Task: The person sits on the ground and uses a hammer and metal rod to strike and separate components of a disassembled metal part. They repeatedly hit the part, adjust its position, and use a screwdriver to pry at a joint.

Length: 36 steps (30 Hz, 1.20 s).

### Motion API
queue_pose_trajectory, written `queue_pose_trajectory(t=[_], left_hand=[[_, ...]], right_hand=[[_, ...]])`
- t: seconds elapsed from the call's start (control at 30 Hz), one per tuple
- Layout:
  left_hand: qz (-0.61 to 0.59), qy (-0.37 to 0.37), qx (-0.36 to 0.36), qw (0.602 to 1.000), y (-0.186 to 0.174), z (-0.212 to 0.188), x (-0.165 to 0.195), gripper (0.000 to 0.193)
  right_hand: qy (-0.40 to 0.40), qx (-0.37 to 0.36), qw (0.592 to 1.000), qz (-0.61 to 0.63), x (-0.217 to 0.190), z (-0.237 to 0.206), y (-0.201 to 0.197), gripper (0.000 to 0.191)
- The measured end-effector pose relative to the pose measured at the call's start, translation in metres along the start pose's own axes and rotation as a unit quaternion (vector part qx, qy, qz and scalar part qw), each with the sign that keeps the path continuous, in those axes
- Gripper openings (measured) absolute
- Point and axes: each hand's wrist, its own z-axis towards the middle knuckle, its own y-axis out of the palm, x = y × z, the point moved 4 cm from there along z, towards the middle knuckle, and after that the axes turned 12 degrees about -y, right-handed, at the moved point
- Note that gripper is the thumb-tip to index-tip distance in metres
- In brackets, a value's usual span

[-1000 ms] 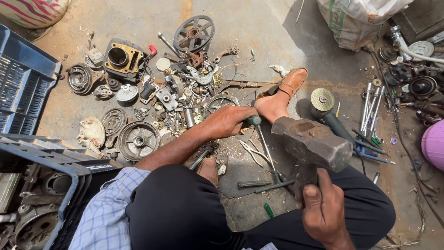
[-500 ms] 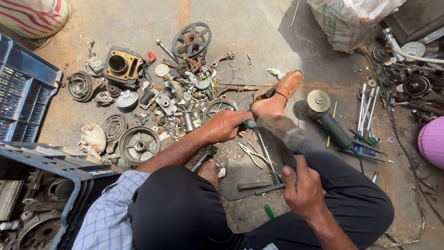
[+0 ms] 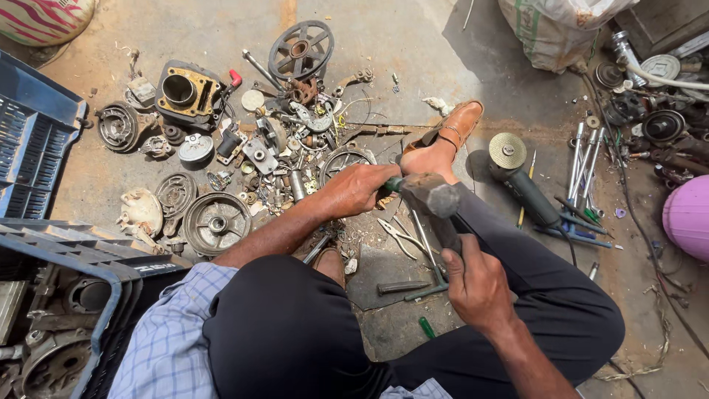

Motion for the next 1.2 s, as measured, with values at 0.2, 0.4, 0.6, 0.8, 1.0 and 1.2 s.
queue_pose_trajectory(t=[0.2, 0.4, 0.6, 0.8, 1.0, 1.2], left_hand=[[0.005, 0.014, 0.003, 1.000, -0.001, -0.005, 0.006, 0.042], [0.000, 0.000, 0.038, 0.999, -0.002, -0.002, 0.005, 0.042], [0.022, -0.058, 0.030, 0.998, -0.008, 0.002, -0.002, 0.034], [-0.013, -0.055, 0.073, 0.996, -0.026, 0.004, -0.010, 0.031], [-0.010, -0.081, 0.088, 0.993, -0.022, 0.000, -0.024, 0.043], [-0.024, -0.119, 0.081, 0.989, 0.000, -0.003, -0.066, 0.047]], right_hand=[[-0.009, 0.108, 0.991, 0.083, -0.026, -0.016, -0.035, 0.039], [-0.017, 0.016, 1.000, 0.021, -0.012, 0.009, -0.001, 0.037], [0.062, 0.022, 0.993, 0.099, -0.011, -0.012, -0.017, 0.038], [0.181, -0.011, 0.933, 0.310, 0.041, -0.021, 0.036, 0.045], [0.433, -0.047, 0.834, 0.338, 0.113, -0.053, 0.162, 0.037], [0.486, -0.006, 0.812, 0.322, 0.154, -0.089, 0.224, 0.032]])
